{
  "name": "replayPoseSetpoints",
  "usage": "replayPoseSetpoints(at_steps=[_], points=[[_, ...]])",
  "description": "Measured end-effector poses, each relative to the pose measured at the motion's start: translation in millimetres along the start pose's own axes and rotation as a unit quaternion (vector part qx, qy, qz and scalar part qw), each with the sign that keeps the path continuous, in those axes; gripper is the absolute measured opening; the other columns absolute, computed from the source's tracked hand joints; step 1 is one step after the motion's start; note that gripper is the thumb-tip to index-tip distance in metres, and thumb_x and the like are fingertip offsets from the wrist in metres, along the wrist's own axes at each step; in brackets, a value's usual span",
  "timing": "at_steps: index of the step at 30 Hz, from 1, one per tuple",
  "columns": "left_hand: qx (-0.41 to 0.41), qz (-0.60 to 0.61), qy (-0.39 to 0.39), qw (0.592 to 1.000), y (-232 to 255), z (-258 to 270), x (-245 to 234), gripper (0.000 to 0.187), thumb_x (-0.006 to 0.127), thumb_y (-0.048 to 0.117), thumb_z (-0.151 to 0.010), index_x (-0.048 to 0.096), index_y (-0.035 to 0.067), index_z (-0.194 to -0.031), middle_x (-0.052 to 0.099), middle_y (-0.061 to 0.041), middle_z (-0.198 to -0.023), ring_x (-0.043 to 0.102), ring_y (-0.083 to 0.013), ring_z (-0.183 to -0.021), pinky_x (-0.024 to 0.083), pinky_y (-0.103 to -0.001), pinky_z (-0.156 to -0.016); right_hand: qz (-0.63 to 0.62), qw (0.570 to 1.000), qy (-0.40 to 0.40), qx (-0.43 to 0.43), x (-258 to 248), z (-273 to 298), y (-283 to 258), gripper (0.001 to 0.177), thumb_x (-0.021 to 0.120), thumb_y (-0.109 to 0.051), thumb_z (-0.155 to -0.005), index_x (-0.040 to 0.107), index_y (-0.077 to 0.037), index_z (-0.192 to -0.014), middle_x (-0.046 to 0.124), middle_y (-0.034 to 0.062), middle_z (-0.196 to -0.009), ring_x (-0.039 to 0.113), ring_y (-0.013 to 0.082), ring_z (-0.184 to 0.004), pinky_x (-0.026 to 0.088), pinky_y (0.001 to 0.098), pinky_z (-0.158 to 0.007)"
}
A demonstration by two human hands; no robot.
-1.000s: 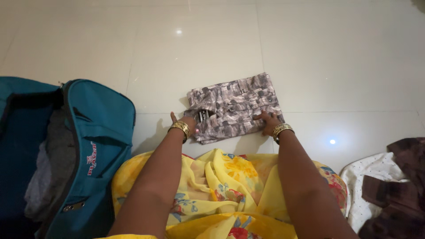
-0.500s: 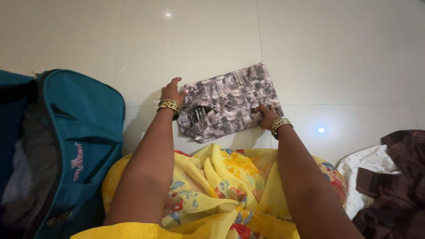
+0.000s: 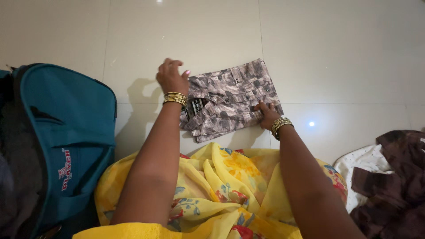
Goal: The person folds a shirt on the floor and places it into a blue travel bag.
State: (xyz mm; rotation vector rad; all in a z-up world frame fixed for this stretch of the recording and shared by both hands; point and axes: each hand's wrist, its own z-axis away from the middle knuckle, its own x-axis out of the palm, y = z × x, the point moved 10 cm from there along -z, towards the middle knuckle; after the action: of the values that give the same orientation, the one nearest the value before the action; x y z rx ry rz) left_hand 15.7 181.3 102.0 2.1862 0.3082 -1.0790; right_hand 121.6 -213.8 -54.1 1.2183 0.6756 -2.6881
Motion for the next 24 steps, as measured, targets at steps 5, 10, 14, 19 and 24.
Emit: replayPoseSetpoints(at_steps=[5,10,14,19,24], points=[[0.096,-0.001,-0.373,0.923,96,64,28,0.021,0.074,0.041,-0.094,0.075,0.020,-0.096,0.071,-0.005,-0.094,0.064,-0.0228,-0.100,0.052,-0.043,-0.096,-0.004,0.999,0.004,0.053,-1,4,4,0.089,0.080,-0.003,-0.072,0.044,-0.043,-0.143,0.001,0.0231,-0.170,0.018,0.0466,-0.153,0.033,0.0509,-0.122],[0.214,-0.181,-0.474,0.835,88,142,41,0.031,0.079,0.037,-0.084,0.076,0.015,-0.106,0.056,-0.009,-0.136,0.042,-0.0279,-0.135,0.032,-0.051,-0.113,0.024,0.999,0.028,0.036,-2,6,-3,0.087,0.081,-0.009,-0.074,0.044,-0.045,-0.144,0.005,0.0228,-0.169,0.018,0.0490,-0.153,0.029,0.0551,-0.122],[0.297,-0.280,-0.385,0.828,85,158,60,0.017,0.067,0.026,-0.098,0.082,0.019,-0.103,0.040,-0.007,-0.163,0.033,-0.0280,-0.151,0.022,-0.057,-0.121,-0.027,0.998,0.046,0.015,-4,1,-2,0.078,0.075,-0.006,-0.075,0.052,-0.043,-0.140,0.006,0.0183,-0.171,0.022,0.0512,-0.150,0.036,0.0550,-0.118],[0.265,-0.241,-0.448,0.819,102,209,56,0.075,0.073,0.044,-0.087,0.038,0.028,-0.152,0.006,-0.010,-0.169,-0.001,-0.0352,-0.154,0.003,-0.063,-0.121,0.002,0.986,0.165,-0.037,5,-10,-50,0.068,0.072,-0.021,-0.080,0.058,-0.026,-0.146,0.051,0.0086,-0.162,0.049,0.0351,-0.148,0.042,0.0516,-0.124],[0.123,-0.310,-0.616,0.714,58,234,60,0.087,0.068,0.066,-0.088,0.025,0.042,-0.160,-0.033,-0.010,-0.173,-0.031,-0.0446,-0.154,-0.001,-0.073,-0.119,0.152,0.971,-0.027,-0.182,68,34,-140,0.081,0.049,-0.059,-0.091,0.016,-0.027,-0.159,0.012,0.0026,-0.169,0.008,0.0290,-0.156,0.005,0.0561,-0.124]])
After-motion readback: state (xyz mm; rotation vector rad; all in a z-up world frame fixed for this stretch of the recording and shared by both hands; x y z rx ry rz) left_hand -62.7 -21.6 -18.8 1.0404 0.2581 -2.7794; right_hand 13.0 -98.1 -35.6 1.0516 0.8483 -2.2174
